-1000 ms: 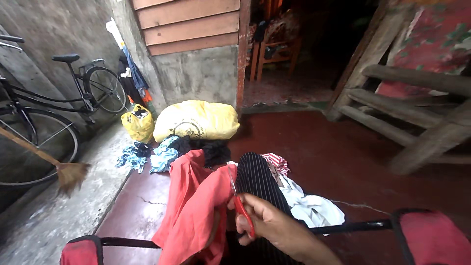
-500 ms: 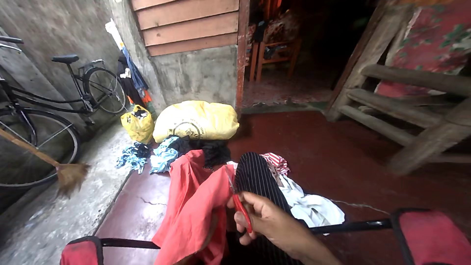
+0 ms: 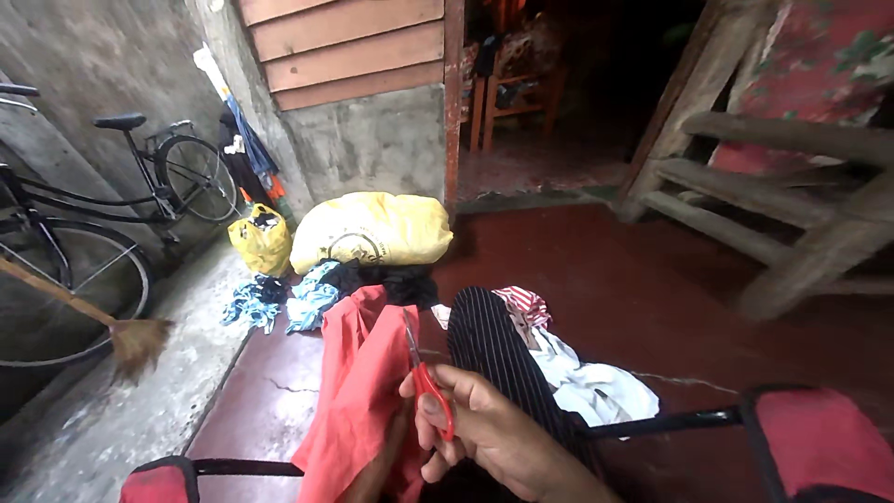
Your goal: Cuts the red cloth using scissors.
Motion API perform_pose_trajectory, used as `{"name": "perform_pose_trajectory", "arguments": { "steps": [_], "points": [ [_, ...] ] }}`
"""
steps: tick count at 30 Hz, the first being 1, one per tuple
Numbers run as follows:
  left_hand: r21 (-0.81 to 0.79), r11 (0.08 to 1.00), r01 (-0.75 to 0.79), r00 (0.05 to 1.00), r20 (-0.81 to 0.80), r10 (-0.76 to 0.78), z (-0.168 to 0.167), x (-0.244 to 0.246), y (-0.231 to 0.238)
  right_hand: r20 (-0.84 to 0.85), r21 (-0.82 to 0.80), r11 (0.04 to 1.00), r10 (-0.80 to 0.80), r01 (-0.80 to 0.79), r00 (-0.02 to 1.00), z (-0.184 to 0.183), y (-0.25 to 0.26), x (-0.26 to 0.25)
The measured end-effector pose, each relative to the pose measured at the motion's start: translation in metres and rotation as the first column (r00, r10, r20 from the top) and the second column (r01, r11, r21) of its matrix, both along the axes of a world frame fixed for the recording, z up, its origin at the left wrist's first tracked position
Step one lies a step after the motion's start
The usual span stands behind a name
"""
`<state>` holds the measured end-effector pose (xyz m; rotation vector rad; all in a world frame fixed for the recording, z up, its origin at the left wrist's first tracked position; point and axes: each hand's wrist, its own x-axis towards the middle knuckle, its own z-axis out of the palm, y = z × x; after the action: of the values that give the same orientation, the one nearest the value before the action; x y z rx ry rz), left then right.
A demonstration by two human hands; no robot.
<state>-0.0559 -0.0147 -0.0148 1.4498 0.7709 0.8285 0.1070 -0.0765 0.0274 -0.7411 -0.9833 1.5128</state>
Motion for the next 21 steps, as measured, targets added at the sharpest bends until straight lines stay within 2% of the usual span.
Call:
{"name": "perform_pose_trajectory", "arguments": {
  "steps": [2, 3, 4, 5, 7, 9, 11, 13, 14, 16, 17, 19, 21],
  "points": [
    [-0.168, 0.983, 0.074, 0.996, 0.056, -0.065, 0.008, 0.000, -0.002, 0.008, 0.001, 1.000, -0.008, 0.008, 1.000, 0.000, -0.002, -0.001],
    [-0.117, 0.984, 0.131, 0.989, 0.084, -0.122, -0.001, -0.005, 0.000, 0.011, 0.005, 1.000, -0.008, 0.008, 1.000, 0.001, -0.003, -0.002],
    [0.012, 0.979, 0.205, 0.972, 0.111, -0.205, -0.020, -0.012, 0.004, 0.014, 0.013, 1.000, -0.008, 0.007, 1.000, 0.000, -0.003, -0.003],
    [0.018, 0.977, 0.211, 0.974, 0.078, -0.212, -0.020, -0.015, 0.000, 0.017, 0.018, 1.000, -0.010, 0.009, 1.000, 0.000, -0.004, -0.004],
    [-0.116, 0.981, 0.153, 0.988, -0.014, -0.156, 0.000, -0.013, -0.013, 0.027, 0.024, 1.000, -0.020, 0.020, 0.999, 0.001, -0.004, -0.005],
    [-0.173, 0.981, 0.084, 0.991, -0.093, -0.101, 0.021, -0.011, -0.026, 0.037, 0.036, 0.999, -0.028, 0.026, 0.999, -0.001, -0.004, -0.008],
    [-0.248, 0.967, 0.064, 0.998, 0.000, -0.066, 0.032, -0.016, -0.036, 0.046, 0.050, 0.999, -0.025, 0.023, 0.999, -0.002, -0.004, -0.011],
    [-0.211, 0.939, 0.271, 0.944, 0.252, -0.215, -0.014, -0.025, -0.016, 0.055, 0.051, 0.998, -0.025, 0.022, 0.998, -0.001, -0.005, -0.016],
    [-0.227, 0.917, 0.329, 0.921, 0.291, -0.259, -0.029, -0.024, -0.006, 0.057, 0.051, 0.998, -0.023, 0.020, 0.998, -0.001, -0.005, -0.019],
    [-0.248, 0.939, 0.238, 0.970, 0.104, -0.219, -0.026, -0.017, -0.004, 0.060, 0.058, 0.998, -0.017, 0.013, 0.998, -0.003, -0.005, -0.022],
    [-0.250, 0.937, 0.244, 0.970, 0.075, -0.233, -0.025, -0.015, -0.003, 0.055, 0.059, 0.998, -0.018, 0.015, 0.998, -0.004, -0.005, -0.023],
    [-0.212, 0.919, 0.332, 0.937, 0.181, -0.297, -0.031, -0.013, 0.000, 0.060, 0.067, 0.998, -0.023, 0.019, 0.998, -0.004, -0.006, -0.022],
    [-0.105, 0.907, 0.407, 0.884, 0.295, -0.363, -0.037, -0.017, 0.002, 0.078, 0.088, 0.996, -0.027, 0.020, 0.997, -0.006, -0.009, -0.019]
  ]
}}
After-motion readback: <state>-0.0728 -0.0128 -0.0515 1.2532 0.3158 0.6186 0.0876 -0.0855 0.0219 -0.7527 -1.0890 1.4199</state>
